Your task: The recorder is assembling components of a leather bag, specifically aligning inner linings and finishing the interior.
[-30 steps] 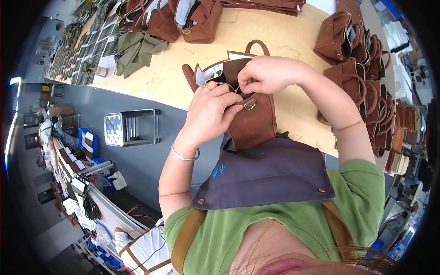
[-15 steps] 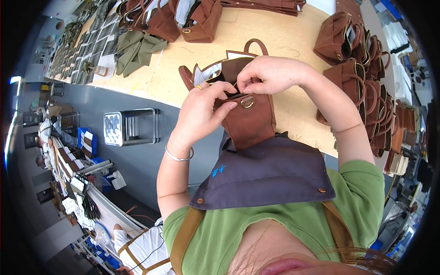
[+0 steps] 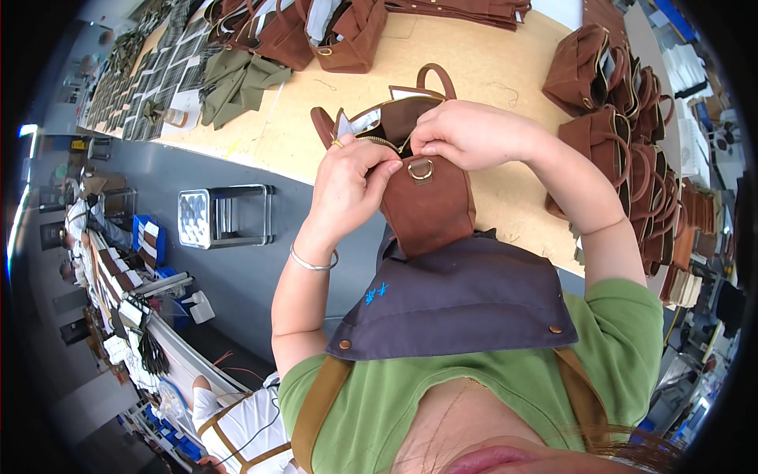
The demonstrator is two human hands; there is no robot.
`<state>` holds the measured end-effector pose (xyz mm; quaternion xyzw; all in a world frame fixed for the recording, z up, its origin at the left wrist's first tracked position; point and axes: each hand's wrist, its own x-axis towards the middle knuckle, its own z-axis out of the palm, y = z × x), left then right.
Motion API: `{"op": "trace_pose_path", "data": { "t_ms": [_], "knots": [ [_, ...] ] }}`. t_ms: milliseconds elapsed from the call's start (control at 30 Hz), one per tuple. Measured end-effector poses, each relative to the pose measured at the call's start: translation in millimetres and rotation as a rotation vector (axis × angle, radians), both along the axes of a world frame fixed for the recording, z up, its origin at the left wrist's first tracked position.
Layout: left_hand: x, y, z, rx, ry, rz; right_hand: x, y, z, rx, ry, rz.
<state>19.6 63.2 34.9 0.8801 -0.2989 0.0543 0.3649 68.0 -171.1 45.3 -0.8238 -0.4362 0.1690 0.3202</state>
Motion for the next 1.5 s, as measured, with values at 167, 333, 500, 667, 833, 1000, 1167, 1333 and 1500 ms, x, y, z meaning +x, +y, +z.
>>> {"op": "trace_pose_path", "data": {
  "t_ms": [167, 333, 500, 667, 833, 1000, 1167, 1333, 1500],
  "knots": [
    [0.3, 1.9, 1.4, -0.028, 0.047, -0.019, 0.9, 1.1, 6.2, -0.015, 0.08, -0.004],
    [1.3, 6.0, 2.9, -0.005, 0.036, -0.014, 10.8, -20.4, -12.8, 0.076, -0.198, -0.027],
    [2.6, 10.9, 0.1, -0.01, 0.131, -0.015, 19.4, -25.7, -30.3, 0.265, 0.129, 0.027],
    [5.6, 16.3, 7.8, -0.047, 0.166, -0.05, 17.2, -23.5, -31.5, 0.275, 0.269, -0.044],
    [31.0, 49.5, -11.4, 0.118, -0.037, 0.178, 15.2, -28.3, -28.7, 0.257, 0.165, 0.006],
    [30.9, 66.5, -19.4, 0.333, -0.065, 0.213, 13.9, -33.8, -15.7, 0.188, -0.035, -0.008],
    [3.3, 40.0, 27.1, 0.358, -0.135, 0.204, 49.5, -60.4, -10.6, 0.168, -0.401, -0.327],
    [-18.0, -9.1, 14.9, 0.273, 0.073, -0.041, 63.2, -85.5, -55.8, -0.094, -0.127, -0.503],
    [-20.8, 8.7, -65.2, 0.474, 0.084, 0.037, 28.6, -78.1, -85.4, -0.024, 0.055, -0.616]
  ]
}}
